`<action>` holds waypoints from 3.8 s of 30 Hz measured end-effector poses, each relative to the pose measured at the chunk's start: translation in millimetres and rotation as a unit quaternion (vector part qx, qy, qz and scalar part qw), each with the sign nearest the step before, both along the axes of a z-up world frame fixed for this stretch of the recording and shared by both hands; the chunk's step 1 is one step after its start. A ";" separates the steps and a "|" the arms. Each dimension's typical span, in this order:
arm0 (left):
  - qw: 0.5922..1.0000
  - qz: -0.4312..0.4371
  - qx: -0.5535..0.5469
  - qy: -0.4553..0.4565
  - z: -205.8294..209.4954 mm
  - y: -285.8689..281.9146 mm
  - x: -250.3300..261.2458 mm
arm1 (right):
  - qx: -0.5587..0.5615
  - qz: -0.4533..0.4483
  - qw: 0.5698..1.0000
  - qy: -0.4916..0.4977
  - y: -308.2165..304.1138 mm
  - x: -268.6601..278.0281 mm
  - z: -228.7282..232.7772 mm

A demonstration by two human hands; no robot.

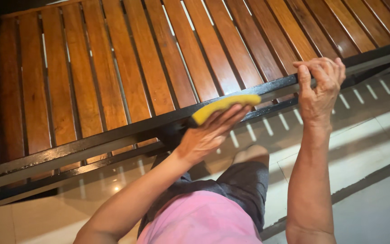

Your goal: The person wipes the surface of a wooden slatted bench using a yellow sponge. They systematically clean the slats and the side frame of the bench while kneeling on the floor.

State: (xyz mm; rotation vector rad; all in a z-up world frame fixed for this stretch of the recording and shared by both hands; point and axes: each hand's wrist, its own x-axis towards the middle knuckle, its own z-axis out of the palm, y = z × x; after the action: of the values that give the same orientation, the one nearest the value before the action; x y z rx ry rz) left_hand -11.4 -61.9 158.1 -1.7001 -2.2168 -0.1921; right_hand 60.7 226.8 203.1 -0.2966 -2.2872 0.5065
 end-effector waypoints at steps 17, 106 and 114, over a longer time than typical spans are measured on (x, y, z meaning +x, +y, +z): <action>0.968 0.199 0.144 0.057 13.6 -79.4 27.4 | 0.029 0.026 0.999 -0.016 -25.5 -11.3 14.2; 0.910 0.212 0.221 -0.280 -187.4 115.2 -41.4 | -0.093 -0.217 0.941 -0.244 0.2 -11.8 -257.3; 0.885 0.203 0.143 -0.393 -195.8 105.1 -40.3 | -0.098 -0.213 0.940 -0.248 2.4 -12.4 -256.4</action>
State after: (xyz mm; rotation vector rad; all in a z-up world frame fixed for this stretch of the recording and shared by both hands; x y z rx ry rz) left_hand -51.7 43.2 -37.7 -1.0456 -2.8351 -1.2132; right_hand 48.3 229.2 -53.4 -1.0989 -2.5409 0.4678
